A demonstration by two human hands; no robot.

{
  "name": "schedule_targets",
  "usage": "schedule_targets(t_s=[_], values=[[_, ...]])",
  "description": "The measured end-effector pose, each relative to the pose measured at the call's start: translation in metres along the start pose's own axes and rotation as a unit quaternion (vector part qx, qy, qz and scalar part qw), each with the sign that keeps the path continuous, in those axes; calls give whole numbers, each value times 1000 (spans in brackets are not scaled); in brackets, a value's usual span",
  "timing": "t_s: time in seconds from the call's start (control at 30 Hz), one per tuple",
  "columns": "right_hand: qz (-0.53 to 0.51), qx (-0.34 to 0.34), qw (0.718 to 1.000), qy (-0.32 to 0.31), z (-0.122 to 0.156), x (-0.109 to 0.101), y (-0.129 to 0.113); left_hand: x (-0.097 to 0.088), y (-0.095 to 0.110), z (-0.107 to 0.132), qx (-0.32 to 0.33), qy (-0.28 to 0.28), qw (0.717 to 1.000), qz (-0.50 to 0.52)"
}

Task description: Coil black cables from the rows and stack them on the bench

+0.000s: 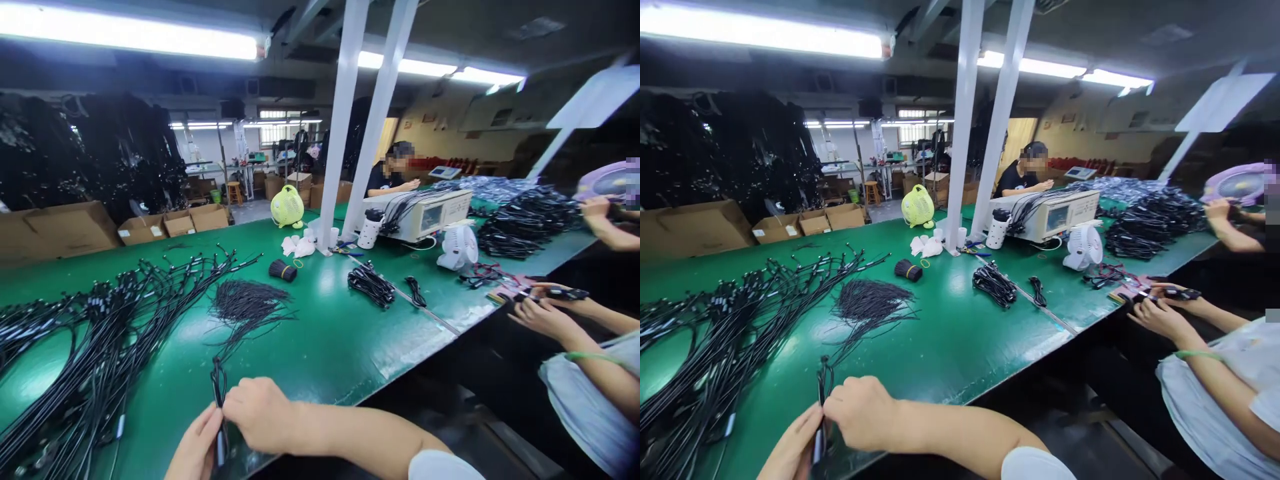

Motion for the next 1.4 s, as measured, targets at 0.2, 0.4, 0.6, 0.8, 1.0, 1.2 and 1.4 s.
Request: schedule_targets(t_s=[0.2, 0.4, 0.6, 0.8, 1.0, 1.2, 1.4], values=[[-456, 145, 876, -49, -8, -10, 16, -5, 14, 6, 223, 15, 948, -225], [-792, 209, 528, -222, 4, 10, 2, -1, 13, 15, 145, -90, 981, -88], [-465, 213, 859, 18, 23, -19, 22, -2, 7, 7, 19, -17, 991, 130], [-33, -53, 996, 58, 24, -23, 26, 14, 4, 3, -35, -102, 988, -113], [29, -38, 998, -43, 51, 9, 38, 22, 7, -4, -173, -193, 963, -79], [45, 56, 997, 8, 83, 15, 62, 35, -4, -20, -162, -162, 973, -3], [65, 116, 990, 46, 100, 18, 64, 61, -12, -39, -104, -161, 977, -90]])
Point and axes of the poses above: each hand's wrist, its own z-axis away from the middle knuckle, its own x-axis out of the palm, y = z × x, the point moved 2 cm from there along -z, towards the middle knuckle, and after that the axes turned 3 degrees about z, right-handed, at the moved point
